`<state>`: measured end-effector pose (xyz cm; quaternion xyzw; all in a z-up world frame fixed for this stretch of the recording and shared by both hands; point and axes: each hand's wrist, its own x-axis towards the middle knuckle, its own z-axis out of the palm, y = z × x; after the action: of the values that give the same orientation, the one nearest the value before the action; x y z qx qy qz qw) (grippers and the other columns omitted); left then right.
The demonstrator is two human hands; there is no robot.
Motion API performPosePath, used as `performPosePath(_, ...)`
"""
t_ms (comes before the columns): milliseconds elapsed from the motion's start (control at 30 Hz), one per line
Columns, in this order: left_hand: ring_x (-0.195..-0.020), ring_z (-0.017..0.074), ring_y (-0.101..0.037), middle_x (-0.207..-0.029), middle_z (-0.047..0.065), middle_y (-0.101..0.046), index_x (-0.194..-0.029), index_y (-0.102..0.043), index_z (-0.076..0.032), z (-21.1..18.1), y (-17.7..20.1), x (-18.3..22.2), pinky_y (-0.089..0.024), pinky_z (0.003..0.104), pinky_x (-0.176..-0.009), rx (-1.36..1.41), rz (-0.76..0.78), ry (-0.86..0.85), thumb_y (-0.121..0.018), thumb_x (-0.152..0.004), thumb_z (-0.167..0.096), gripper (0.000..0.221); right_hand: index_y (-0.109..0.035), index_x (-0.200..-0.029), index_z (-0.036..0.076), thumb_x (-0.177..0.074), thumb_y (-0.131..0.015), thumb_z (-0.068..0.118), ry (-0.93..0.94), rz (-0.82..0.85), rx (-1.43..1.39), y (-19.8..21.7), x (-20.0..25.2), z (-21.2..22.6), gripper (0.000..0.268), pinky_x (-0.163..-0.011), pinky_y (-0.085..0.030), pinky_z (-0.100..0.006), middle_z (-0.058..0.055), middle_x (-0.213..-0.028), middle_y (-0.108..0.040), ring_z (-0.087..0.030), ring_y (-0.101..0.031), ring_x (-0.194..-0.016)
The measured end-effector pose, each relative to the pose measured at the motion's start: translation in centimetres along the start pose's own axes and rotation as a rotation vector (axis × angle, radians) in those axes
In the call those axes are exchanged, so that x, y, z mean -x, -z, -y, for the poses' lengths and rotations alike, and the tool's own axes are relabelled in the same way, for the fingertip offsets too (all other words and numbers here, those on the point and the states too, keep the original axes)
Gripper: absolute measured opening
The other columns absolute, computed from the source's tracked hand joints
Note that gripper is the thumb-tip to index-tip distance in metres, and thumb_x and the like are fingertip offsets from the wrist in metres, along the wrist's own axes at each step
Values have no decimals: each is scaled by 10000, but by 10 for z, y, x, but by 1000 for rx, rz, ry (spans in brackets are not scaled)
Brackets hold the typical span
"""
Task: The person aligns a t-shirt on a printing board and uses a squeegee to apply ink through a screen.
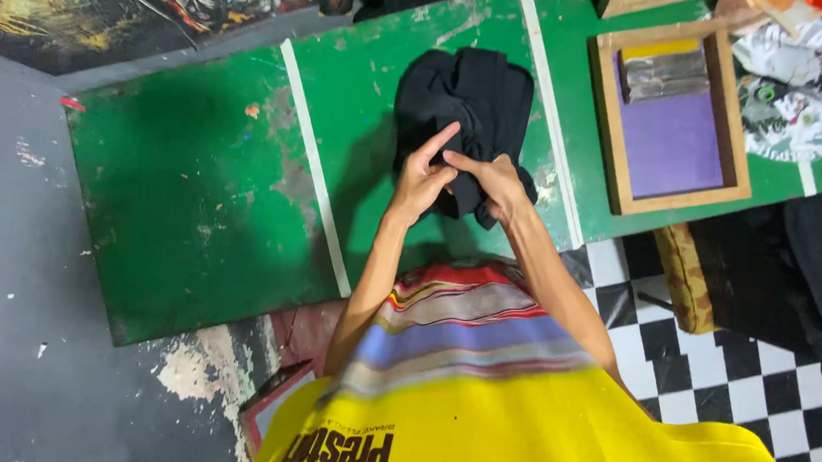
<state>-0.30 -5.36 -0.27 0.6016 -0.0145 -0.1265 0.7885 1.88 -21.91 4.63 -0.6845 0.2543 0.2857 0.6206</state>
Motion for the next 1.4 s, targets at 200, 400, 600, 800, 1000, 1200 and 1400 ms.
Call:
performPosePath(200, -566, -15, -363, -674, -125, -440, -1521, -542, -101, -11, -1, 2, -370, 199, -521, -12, -234, -88, -522, -896, 67, 648, -692, -1030, -46, -739, -868, 164, 96, 28, -314, -15, -6, 15, 400, -652, -638, -297, -107, -938, -770, -172, -766, -739)
performPosePath(400, -617, 23, -493, -663, -80, -512, -1515, -538, -89, 5, 13, 31, -422, 206, -584, 40, -204, -62, -532, -904, 41, 624, -650, -1183, -101, -750, -867, 150, 194, 101, -386, -9, -2, -4, 546, -777, -610, -345, -155, -1069, -744, -233, -736, -870)
performPosePath(600, -1069, 0, -590, -1279, 21, -636, -1390, -548, -5, -5, -8, 19, -491, 192, -915, -101, -236, -207, -672, -972, -16, 436, -637, -1232, 5, -761, -862, 159, 246, -52, -204, -22, 13, -23, 544, -761, -545, -326, -48, -1107, -712, -145, -675, -920)
performPosePath(800, -874, 87, -513, -1328, 45, -650, -1485, -582, -4, 19, 6, 34, -437, 225, -765, 30, -272, -56, -616, -938, 62, 552, -704, -1138, -37, -738, -888, 159, 97, -16, -508, -6, -6, -54, 482, -764, -609, -306, -102, -1066, -770, -189, -752, -872)
performPosePath(1000, -1219, 140, -589, -1436, 75, -613, -1499, -544, -13, -8, 7, 42, -472, 279, -1058, -47, -329, -144, -600, -927, 23, 575, -705, -1051, -30, -797, -879, 280, 26, 7, -250, 4, 18, -36, 437, -320, -260, -276, -75, -822, -704, -109, -452, -418)
performPosePath(1200, -1444, 195, -446, -1551, 120, -484, -1498, -448, 6, -6, 1, 38, -337, 334, -1215, -122, -171, -167, -656, -934, 16, 602, -665, -991, 125, -737, -875, 346, -7, -8, -78, -8, 38, -26, 397, -254, -168, -307, 44, -532, -485, -74, -320, -271)
performPosePath(1400, -1396, 177, -532, -1491, 123, -587, -1457, -541, 34, 10, 18, 45, -371, 318, -1200, -140, -153, -133, -598, -975, 88, 488, -576, -802, 48, -780, -875, 345, -19, -10, -96, -16, 34, -33, 422, -260, -177, -318, 29, -482, -446, -102, -313, -252)
